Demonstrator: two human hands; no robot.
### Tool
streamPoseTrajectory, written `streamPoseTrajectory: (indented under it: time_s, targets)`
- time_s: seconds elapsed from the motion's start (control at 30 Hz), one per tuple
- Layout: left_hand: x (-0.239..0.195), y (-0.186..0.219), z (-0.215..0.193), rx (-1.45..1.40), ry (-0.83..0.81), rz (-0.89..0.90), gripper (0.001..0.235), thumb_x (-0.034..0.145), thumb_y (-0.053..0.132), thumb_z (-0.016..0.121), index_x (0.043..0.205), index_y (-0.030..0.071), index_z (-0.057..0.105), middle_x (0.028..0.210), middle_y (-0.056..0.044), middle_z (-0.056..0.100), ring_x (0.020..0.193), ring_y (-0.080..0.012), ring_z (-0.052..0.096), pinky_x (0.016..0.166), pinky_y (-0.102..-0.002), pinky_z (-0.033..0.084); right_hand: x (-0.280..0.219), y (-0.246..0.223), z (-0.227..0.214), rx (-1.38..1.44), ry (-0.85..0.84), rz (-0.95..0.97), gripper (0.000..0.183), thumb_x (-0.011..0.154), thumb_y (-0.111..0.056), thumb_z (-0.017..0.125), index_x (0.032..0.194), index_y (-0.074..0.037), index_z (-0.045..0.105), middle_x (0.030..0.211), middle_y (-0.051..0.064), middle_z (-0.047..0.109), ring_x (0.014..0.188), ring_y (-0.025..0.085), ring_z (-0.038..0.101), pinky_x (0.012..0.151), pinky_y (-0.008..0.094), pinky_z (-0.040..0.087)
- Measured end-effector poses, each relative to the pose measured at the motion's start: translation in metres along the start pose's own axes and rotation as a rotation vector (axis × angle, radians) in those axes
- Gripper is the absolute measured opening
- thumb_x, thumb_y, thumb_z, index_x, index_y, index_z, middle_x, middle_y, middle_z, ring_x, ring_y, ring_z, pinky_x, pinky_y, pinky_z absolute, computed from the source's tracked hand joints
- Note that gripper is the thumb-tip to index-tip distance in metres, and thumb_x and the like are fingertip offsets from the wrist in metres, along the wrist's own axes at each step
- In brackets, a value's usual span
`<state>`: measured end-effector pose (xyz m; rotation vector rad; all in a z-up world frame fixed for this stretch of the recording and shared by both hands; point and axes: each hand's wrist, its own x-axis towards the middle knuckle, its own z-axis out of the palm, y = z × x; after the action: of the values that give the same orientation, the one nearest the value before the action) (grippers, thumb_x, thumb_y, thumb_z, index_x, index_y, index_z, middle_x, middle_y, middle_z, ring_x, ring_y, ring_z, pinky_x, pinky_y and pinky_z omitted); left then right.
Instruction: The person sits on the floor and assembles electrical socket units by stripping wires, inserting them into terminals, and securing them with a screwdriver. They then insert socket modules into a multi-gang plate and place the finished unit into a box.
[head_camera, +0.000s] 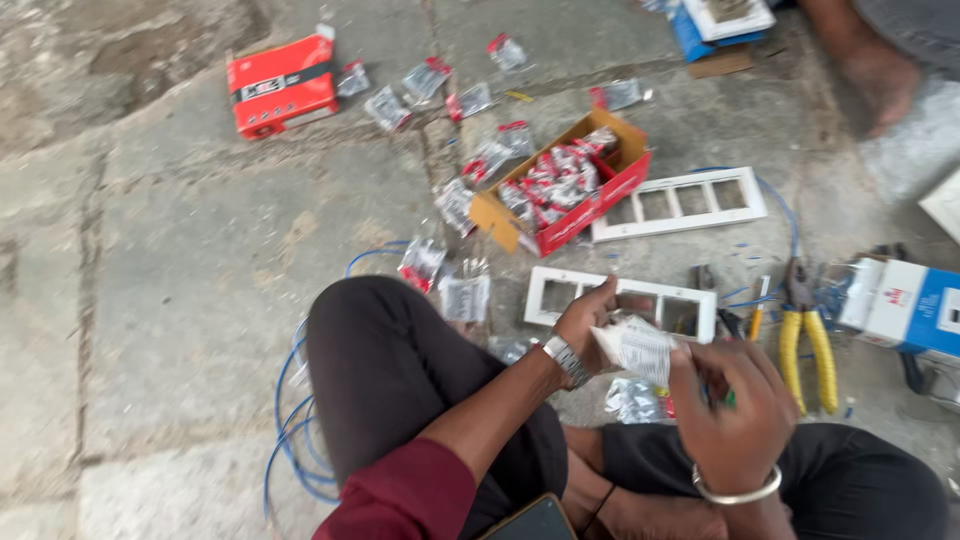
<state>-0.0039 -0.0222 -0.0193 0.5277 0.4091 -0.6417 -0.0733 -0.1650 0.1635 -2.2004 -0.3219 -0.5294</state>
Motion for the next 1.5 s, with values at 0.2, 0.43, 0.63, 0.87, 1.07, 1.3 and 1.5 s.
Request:
streamPoseTrajectory:
  time_s: [0.2,0.43,0.63,0.87,1.07,1.3,1.5]
  targets:
    - [-0.012,0.005,0.01,0.084,0.015,-0.055,0.057,0.094,0.062,0.057,0.113,0.01,0.068,0.103,-0.007,0.075,0.09,-0.0228,0.075,0.075,-0.048,0.063,-0.01,0.045,0.004,0.025,0.115,0.037,0.009,0.101,-0.003,0.072,0.099,0.002,0.066,0.087,0.01,0.067,0.068,0.013,0.062,0.062,0.026,0.049]
    - [-0.004,-0.004,-0.004,-0.05,-0.087,0.004,0.049,0.1,0.043,0.058,0.119,-0.001,0.068,0.103,-0.014,0.073,0.082,-0.0229,0.072,0.066,-0.037,0.059,-0.008,0.129,0.001,0.594,0.286,0.595,0.017,0.108,-0.016,0.064,0.113,0.0,0.065,0.089,0.005,0.068,0.066,0.009,0.06,0.055,0.021,0.05]
    - [0.005,-0.008,-0.008,0.028,-0.13,0.146,0.047,0.082,0.012,0.051,0.125,-0.003,0.063,0.109,-0.012,0.073,0.09,-0.0197,0.073,0.079,-0.035,0.06,0.008,0.192,0.011,0.125,0.393,0.473,0.056,0.095,-0.012,0.069,0.136,0.014,0.041,0.117,0.009,0.053,0.101,0.017,0.059,0.084,0.03,0.052]
    - [-0.008,-0.014,0.004,0.529,0.028,0.301,0.042,0.089,0.002,0.081,0.13,0.0,0.07,0.111,-0.008,0.073,0.097,-0.0123,0.069,0.088,-0.028,0.058,-0.035,0.155,0.044,0.755,-0.378,1.012,0.053,0.095,-0.03,0.058,0.137,0.001,0.053,0.11,0.006,0.072,0.089,0.018,0.075,0.078,0.03,0.059]
    - [-0.019,-0.005,0.017,0.63,0.071,0.337,0.054,0.082,0.0,0.076,0.134,0.009,0.069,0.115,-0.011,0.075,0.095,-0.0104,0.07,0.085,-0.027,0.058,-0.02,0.126,0.043,0.762,-0.326,0.822,0.055,0.099,-0.032,0.062,0.142,0.001,0.055,0.106,0.009,0.072,0.084,0.016,0.071,0.074,0.029,0.059]
    - [-0.014,-0.01,0.01,1.228,0.164,0.528,0.056,0.079,0.005,0.082,0.133,0.007,0.068,0.113,-0.012,0.074,0.098,-0.0138,0.072,0.087,-0.028,0.058,-0.016,0.124,0.037,0.167,-0.435,0.465,0.054,0.086,-0.025,0.075,0.134,-0.002,0.063,0.109,0.012,0.071,0.087,0.015,0.073,0.072,0.03,0.058]
    - [-0.004,0.006,-0.002,1.138,0.135,0.421,0.056,0.081,0.023,0.082,0.133,0.006,0.067,0.112,-0.009,0.076,0.101,-0.0189,0.075,0.09,-0.034,0.06,-0.015,0.137,0.032,0.16,-0.495,0.697,0.04,0.088,-0.021,0.077,0.12,0.0,0.072,0.092,0.016,0.078,0.073,0.018,0.072,0.066,0.033,0.056]
